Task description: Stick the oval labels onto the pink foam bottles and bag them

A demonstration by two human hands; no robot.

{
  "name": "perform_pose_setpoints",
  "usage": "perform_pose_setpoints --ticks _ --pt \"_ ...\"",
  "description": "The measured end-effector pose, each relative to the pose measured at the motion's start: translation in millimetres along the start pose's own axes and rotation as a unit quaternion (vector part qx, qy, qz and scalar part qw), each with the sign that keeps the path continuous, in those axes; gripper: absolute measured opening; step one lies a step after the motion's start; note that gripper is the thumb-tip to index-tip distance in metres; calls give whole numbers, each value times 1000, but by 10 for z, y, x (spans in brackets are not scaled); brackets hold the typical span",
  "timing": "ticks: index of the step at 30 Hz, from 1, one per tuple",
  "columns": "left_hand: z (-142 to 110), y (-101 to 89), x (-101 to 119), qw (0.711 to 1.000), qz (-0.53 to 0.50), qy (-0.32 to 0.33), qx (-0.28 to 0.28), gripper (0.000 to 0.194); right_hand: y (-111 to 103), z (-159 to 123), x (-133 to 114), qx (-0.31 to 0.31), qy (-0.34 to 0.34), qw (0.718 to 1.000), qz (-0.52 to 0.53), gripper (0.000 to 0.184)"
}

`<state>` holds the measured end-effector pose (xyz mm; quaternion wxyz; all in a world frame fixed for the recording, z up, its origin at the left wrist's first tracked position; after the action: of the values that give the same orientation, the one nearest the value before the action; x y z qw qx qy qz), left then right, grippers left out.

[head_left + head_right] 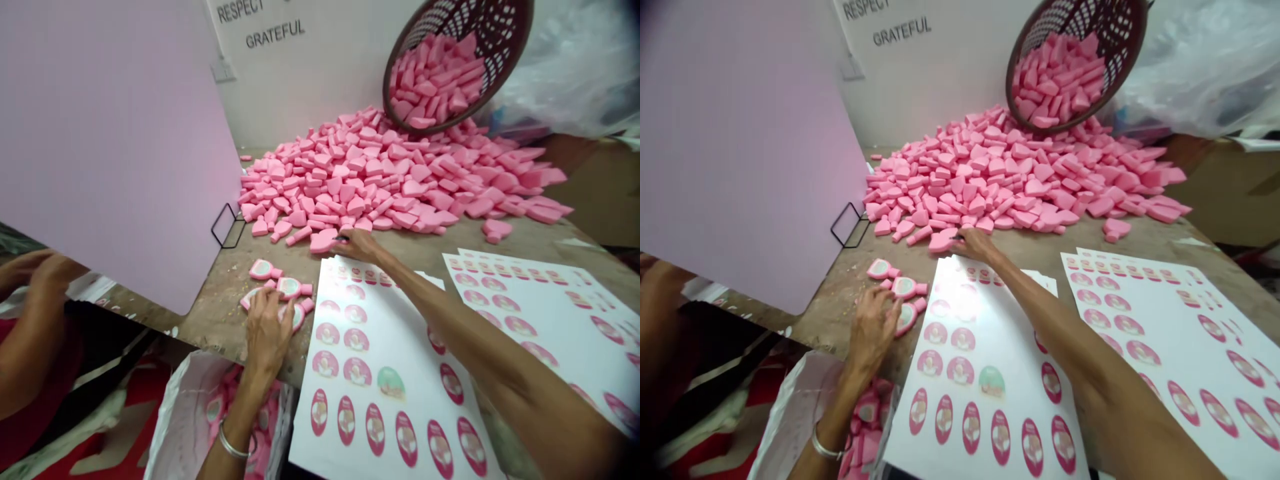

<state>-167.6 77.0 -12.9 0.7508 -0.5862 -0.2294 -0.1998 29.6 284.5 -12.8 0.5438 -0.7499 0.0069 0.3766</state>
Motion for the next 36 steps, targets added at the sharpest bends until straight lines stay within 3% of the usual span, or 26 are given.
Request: perform_pose_setpoints --ticks 2,4,6,8,10,11,12,15,17,21,27,36 --pt "46 -114 97 994 -105 0 3 25 -147 -273 -94 -21 -8 1000 12 36" --pt "67 -108 217 964 -255 -29 -68 30 -216 -640 -283 -97 -59 993 38 41" --pt "-11 42 422 891 -396 -54 -216 36 -190 -1071 -511 -190 -134 970 75 36" --pt "-230 249 687 783 -482 -64 -387 37 -105 -1480 -662 -236 -181 949 108 32" --pt "-501 416 889 697 -518 -77 -489 36 9 -1795 -671 -213 -177 952 131 31" --pt "-607 475 939 684 -527 -88 -497 36 71 -1918 -618 -177 -153 963 137 31" --pt "-684 520 956 691 -530 -100 -480 36 139 -2028 -540 -131 -119 975 138 29" --pt "-798 575 911 772 -498 -124 -374 31 380 -2332 -289 14 -7 994 104 25" --pt "-843 610 896 808 -460 -127 -345 29 549 -2497 -224 94 19 995 37 22" --pt "-901 724 909 828 -434 -133 -330 33 761 -2688 -267 220 7 969 -112 15" --pt "-970 855 906 808 -461 -157 -333 42 845 -2706 -260 221 17 962 -157 12" --pt "-945 823 909 825 -423 -146 -346 42 862 -2669 -147 192 11 979 -73 12"
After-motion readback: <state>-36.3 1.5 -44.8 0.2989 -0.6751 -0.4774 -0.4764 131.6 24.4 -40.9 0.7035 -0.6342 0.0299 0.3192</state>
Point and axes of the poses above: each hand's wrist, its own z-axis towards the middle knuckle, its own y-axis out of the palm, x = y × z, the point moved 5 cm from there along z, towards the middle knuckle, and after that the axes turned 13 degrees about -x, right-handed, at the moved point
